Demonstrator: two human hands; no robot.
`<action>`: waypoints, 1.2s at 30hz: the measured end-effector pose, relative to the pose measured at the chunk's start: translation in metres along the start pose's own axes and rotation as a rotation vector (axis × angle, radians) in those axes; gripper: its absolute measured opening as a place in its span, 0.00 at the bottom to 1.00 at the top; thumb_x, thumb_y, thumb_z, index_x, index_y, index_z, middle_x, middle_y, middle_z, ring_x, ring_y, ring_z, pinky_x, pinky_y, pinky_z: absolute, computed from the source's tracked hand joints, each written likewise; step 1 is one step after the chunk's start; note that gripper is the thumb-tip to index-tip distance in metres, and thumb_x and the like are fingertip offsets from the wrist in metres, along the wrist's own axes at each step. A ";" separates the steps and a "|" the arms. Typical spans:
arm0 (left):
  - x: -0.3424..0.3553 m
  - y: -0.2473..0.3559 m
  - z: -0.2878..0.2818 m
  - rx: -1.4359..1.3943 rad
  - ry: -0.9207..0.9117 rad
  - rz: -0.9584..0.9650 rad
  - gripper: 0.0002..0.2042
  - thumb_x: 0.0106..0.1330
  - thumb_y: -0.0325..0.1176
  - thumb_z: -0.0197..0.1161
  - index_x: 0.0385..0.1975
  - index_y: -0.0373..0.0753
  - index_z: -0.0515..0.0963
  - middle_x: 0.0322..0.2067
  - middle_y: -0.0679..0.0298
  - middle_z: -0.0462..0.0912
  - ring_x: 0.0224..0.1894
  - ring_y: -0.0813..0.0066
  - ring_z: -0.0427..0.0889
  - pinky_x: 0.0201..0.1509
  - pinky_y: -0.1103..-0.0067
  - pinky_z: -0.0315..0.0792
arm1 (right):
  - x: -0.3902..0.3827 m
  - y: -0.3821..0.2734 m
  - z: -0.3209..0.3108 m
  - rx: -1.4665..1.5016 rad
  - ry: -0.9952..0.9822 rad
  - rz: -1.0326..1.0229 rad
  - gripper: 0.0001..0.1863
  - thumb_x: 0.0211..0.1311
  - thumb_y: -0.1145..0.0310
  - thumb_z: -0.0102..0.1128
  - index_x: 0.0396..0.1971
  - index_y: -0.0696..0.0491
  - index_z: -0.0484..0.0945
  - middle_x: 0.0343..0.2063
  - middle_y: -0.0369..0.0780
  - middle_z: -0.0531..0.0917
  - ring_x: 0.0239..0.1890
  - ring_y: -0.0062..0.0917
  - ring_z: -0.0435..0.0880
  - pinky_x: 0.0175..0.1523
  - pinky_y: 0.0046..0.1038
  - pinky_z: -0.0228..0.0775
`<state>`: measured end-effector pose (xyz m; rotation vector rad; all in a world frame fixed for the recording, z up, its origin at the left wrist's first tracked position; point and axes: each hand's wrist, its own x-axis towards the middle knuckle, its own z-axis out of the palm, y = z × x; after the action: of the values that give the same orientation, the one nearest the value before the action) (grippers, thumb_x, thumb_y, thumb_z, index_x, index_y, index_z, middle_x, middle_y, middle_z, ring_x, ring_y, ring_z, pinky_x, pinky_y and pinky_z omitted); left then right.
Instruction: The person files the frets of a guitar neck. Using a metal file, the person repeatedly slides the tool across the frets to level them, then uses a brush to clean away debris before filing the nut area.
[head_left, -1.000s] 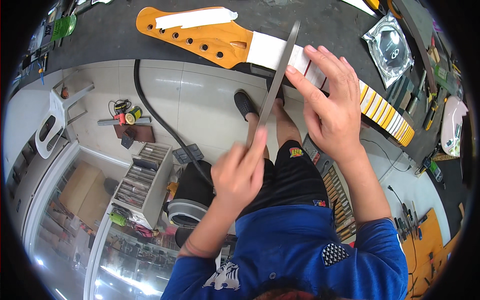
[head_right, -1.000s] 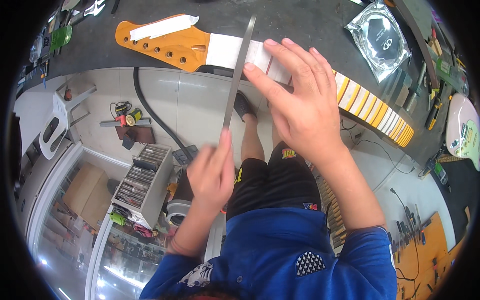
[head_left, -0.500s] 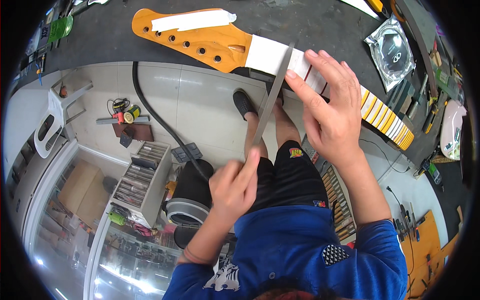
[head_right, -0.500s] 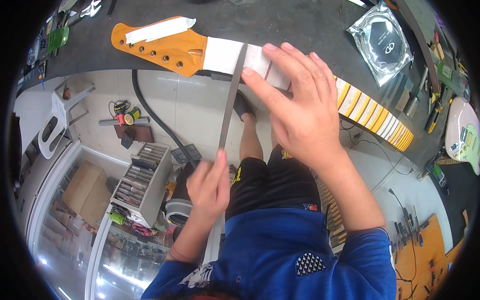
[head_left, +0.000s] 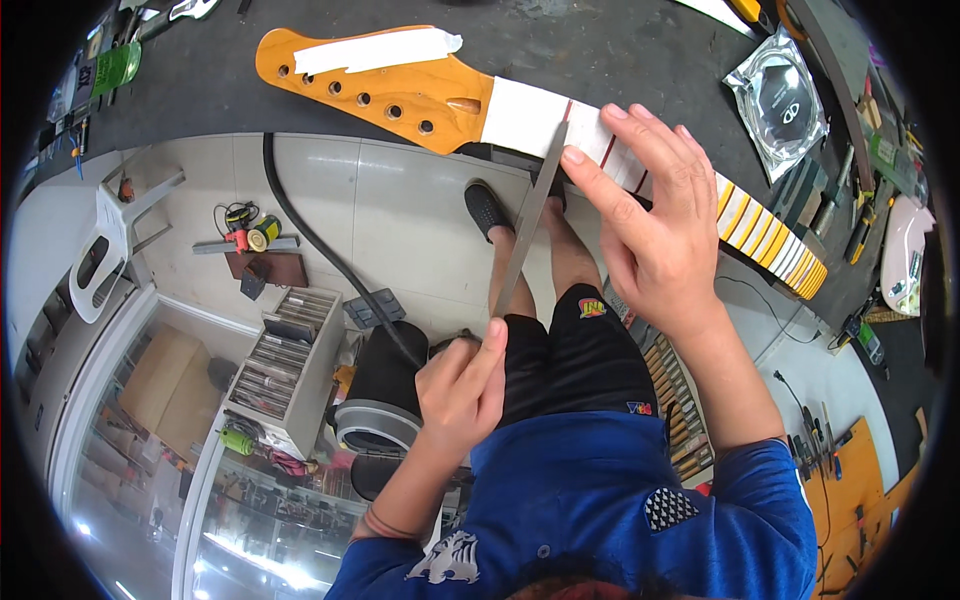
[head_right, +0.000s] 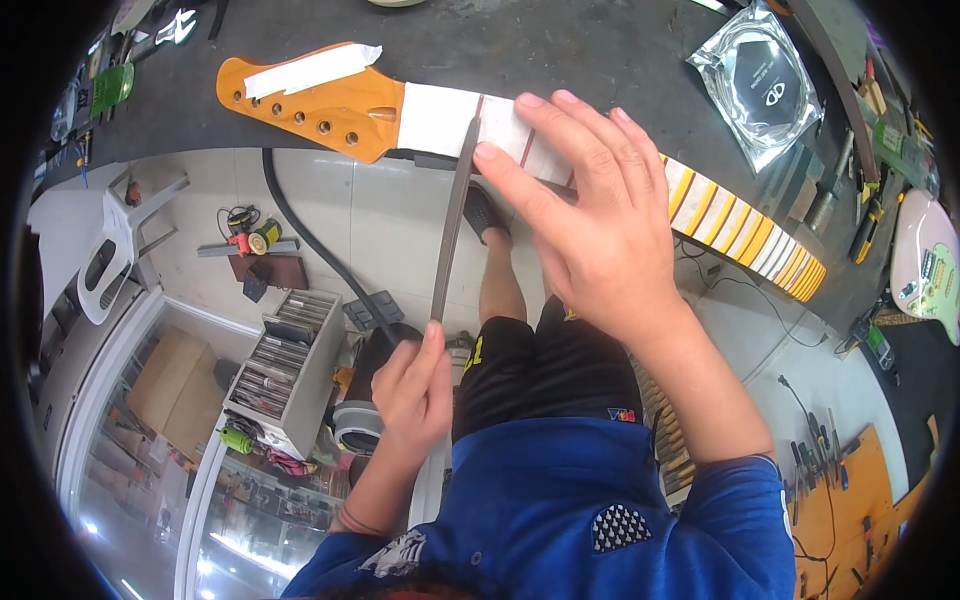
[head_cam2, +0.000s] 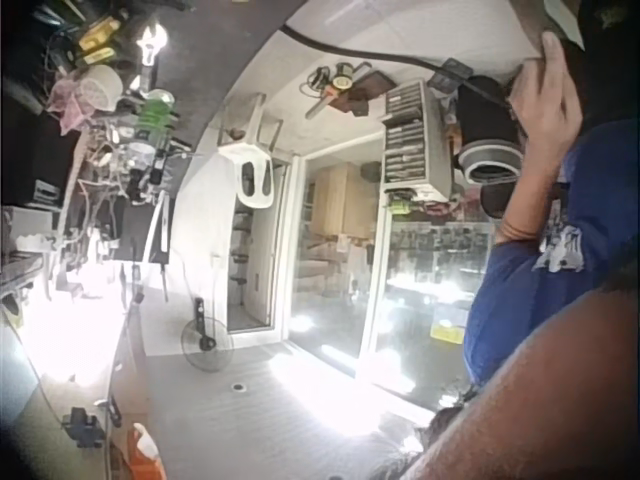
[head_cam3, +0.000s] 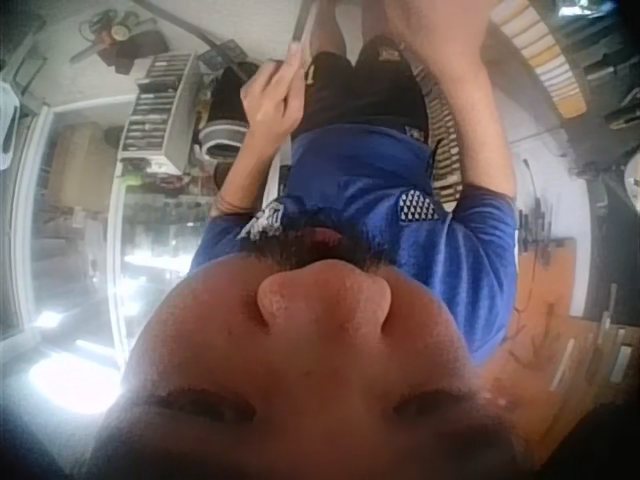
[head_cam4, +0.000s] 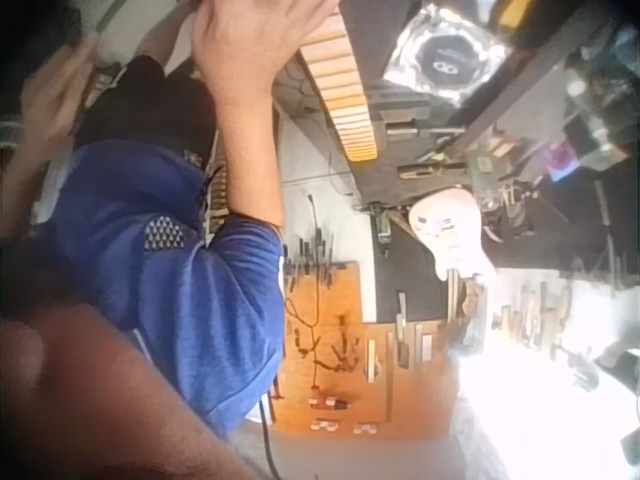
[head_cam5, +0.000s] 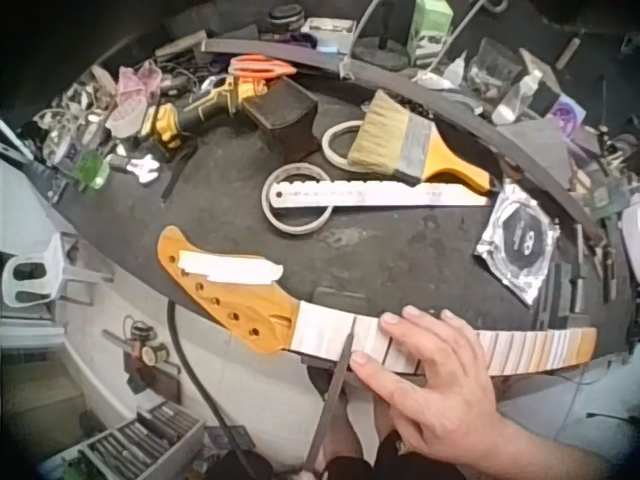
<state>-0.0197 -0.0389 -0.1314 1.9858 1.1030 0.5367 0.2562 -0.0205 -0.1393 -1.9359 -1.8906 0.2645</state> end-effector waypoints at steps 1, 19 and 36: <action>0.005 0.002 0.000 -0.002 -0.008 -0.006 0.29 0.67 0.16 0.73 0.70 0.37 0.85 0.23 0.63 0.72 0.20 0.68 0.73 0.26 0.71 0.72 | 0.001 -0.001 0.001 -0.011 0.009 0.009 0.34 0.56 0.78 0.67 0.65 0.38 0.90 0.70 0.43 0.82 0.73 0.44 0.80 0.78 0.56 0.68; 0.102 0.015 0.022 -0.130 0.037 0.000 0.28 0.71 0.16 0.70 0.71 0.40 0.84 0.26 0.60 0.73 0.22 0.64 0.74 0.28 0.71 0.73 | 0.004 -0.002 0.003 -0.014 0.037 0.010 0.28 0.61 0.70 0.70 0.63 0.37 0.90 0.68 0.42 0.84 0.72 0.43 0.82 0.77 0.53 0.69; 0.078 0.009 0.017 -0.104 0.003 -0.009 0.27 0.70 0.16 0.71 0.70 0.38 0.84 0.24 0.61 0.74 0.20 0.67 0.74 0.27 0.72 0.73 | 0.002 0.000 0.001 -0.022 0.031 0.012 0.29 0.61 0.71 0.70 0.64 0.36 0.90 0.68 0.41 0.84 0.72 0.43 0.82 0.77 0.53 0.69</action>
<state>0.0383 0.0166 -0.1350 1.8900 1.0633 0.5808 0.2557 -0.0185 -0.1397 -1.9555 -1.8700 0.2164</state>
